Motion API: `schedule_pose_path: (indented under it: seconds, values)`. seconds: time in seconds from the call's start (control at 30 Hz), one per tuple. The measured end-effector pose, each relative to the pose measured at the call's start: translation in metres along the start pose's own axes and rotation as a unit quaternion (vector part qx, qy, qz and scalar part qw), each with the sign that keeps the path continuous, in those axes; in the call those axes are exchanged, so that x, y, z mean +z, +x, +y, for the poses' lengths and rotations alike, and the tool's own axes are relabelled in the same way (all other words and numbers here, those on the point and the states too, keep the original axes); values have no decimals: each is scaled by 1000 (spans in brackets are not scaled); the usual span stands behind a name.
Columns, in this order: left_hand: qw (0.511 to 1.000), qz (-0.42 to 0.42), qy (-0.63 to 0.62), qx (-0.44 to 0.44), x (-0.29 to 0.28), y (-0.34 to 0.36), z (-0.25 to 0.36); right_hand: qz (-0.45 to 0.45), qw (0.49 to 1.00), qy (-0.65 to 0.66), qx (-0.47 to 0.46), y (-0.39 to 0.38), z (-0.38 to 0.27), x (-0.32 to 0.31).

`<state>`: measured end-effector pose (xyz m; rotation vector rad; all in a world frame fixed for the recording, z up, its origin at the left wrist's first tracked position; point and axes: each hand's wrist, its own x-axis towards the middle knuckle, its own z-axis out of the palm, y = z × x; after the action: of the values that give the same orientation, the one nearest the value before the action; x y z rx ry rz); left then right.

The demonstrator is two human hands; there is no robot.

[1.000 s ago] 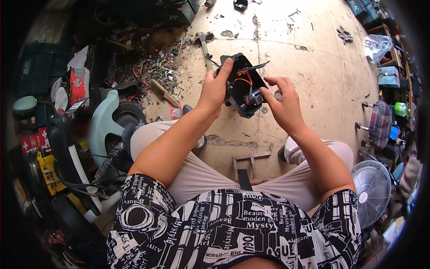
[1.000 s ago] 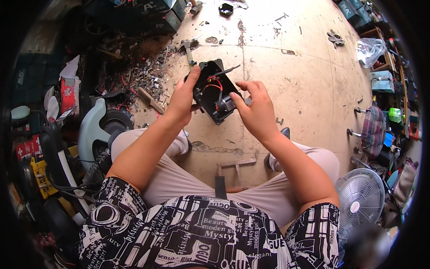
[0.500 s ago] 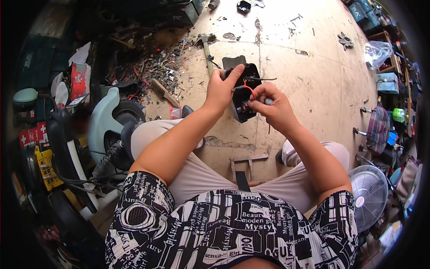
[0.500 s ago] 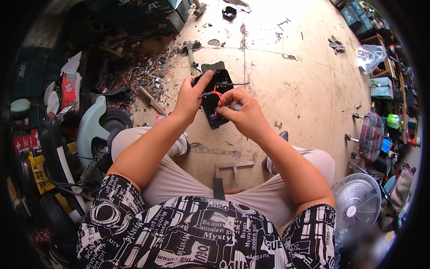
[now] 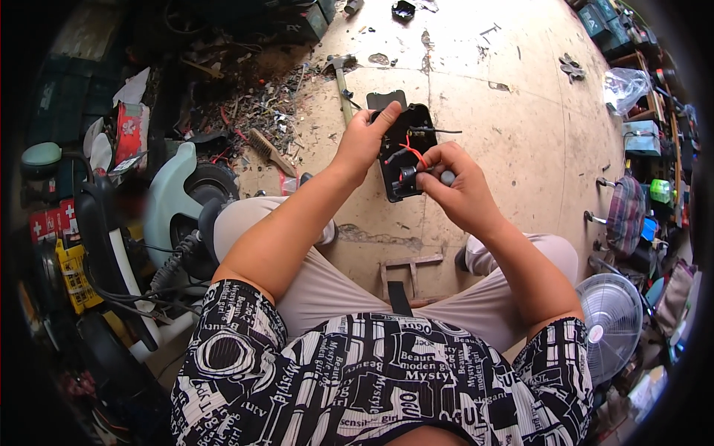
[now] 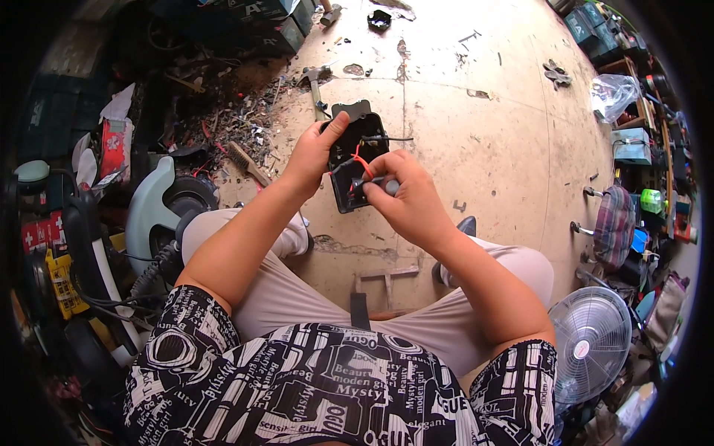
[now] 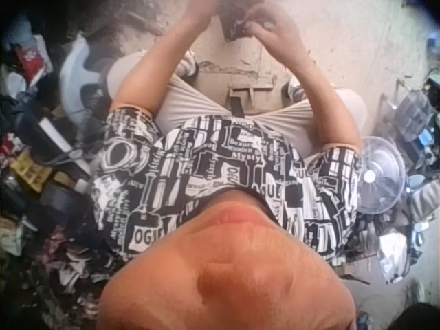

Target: The person disassembles an electronic enclosure, removes internal components using a screwdriver and pliers, and trims wires.

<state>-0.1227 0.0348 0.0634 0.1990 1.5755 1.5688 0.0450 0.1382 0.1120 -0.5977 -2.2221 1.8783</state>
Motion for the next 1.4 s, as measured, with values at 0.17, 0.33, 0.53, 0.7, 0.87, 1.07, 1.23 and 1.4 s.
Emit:
schedule_pose_path:
  seconds: [0.17, 0.33, 0.53, 0.7, 0.87, 1.07, 1.23, 1.4]
  values:
    - [999, 8, 20, -27, 2, 4, -3, 28, 995, -52, 80, 3, 6, -8]
    - [988, 37, 135, 60, 14, 4, -13, 22, 974, 56, 219, 10, 10, -6]
    - [961, 64, 256, 80, 24, -8, -14, -75, 947, 119, 288, 12, 19, -5]
    - [986, 44, 157, 36, 14, -12, -8, -70, 966, 102, 229, 7, -2, 11]
    - [969, -32, 243, 34, 6, -19, -3, -95, 976, 67, 182, 1, 1, 11]
    - [944, -40, 300, 128, -38, -68, 73, -104, 967, 115, 201, -9, -12, -7]
    - [984, -74, 89, 136, -90, -86, 141, -147, 943, -11, 298, -6, -10, -11]
    - [967, -29, 234, 95, -158, -23, 130, -165, 914, -182, 323, -14, 70, 1]
